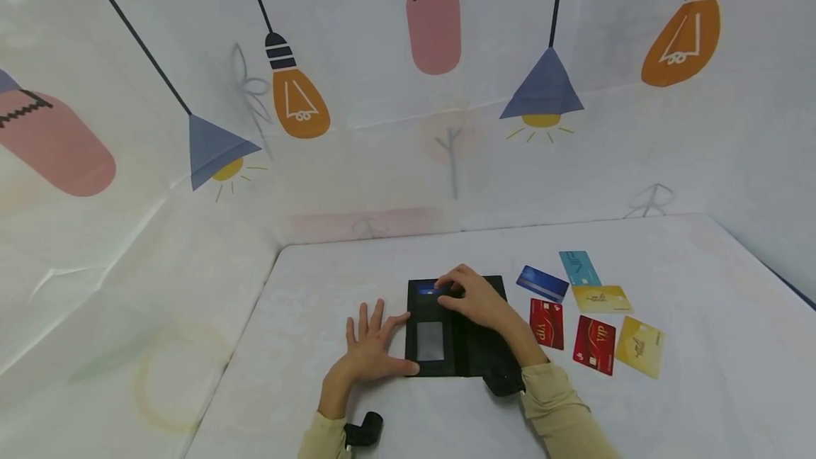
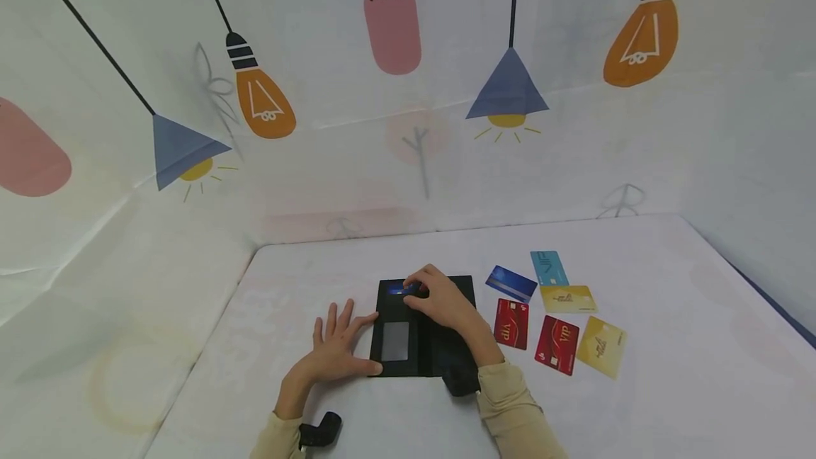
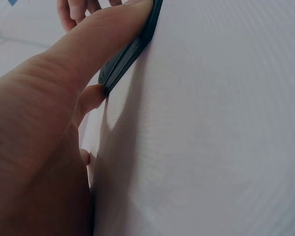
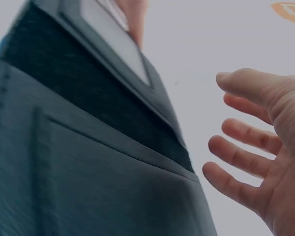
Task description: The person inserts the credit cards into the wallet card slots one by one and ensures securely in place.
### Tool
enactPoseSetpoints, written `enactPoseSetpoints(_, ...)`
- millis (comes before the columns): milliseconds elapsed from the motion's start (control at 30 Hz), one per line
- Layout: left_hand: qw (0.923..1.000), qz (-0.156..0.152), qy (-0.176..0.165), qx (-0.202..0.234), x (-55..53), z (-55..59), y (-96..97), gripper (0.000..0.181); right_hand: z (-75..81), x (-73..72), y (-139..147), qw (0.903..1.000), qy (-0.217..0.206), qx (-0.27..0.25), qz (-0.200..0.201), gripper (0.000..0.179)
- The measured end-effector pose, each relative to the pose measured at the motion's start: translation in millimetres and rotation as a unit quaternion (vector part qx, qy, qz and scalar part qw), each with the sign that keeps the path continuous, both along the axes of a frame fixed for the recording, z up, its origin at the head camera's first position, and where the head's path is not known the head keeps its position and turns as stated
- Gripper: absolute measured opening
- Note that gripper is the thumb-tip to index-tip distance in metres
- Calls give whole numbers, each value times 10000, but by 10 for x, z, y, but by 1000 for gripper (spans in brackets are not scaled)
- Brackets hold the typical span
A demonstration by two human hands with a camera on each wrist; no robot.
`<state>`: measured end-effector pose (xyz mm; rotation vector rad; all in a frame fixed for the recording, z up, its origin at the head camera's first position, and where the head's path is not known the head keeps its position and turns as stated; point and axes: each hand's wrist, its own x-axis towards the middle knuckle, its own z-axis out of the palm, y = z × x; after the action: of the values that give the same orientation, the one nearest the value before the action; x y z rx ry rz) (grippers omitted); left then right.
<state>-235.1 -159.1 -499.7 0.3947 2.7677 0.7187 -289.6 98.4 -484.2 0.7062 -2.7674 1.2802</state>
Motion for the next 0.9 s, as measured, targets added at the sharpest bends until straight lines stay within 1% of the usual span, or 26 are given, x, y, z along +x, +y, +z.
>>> enactPoseSetpoints(233, 10000, 83, 43, -25, -3, -13, -4, 91, 128, 5, 186, 9995, 41, -248, -194, 31)
enactPoseSetpoints(433, 9999, 108, 72, 8, 9, -10, -1, 91, 179, -6, 368, 9984, 206, -339, -397, 34)
enactPoseSetpoints(500, 9999, 107, 72, 14, 13, -5, 5, 91, 190, -4, 433, 9977, 217, -362, -524, 35)
enactPoseSetpoints(700, 9999, 74, 78, 0, 13, -2, 22, 91, 230, 18, 611, 9931, 294, -307, -1089, 36)
enactPoseSetpoints(900, 9999, 88, 53, 14, 15, -2, 24, 92, 261, 43, 711, 9893, 239, -383, -1386, 39)
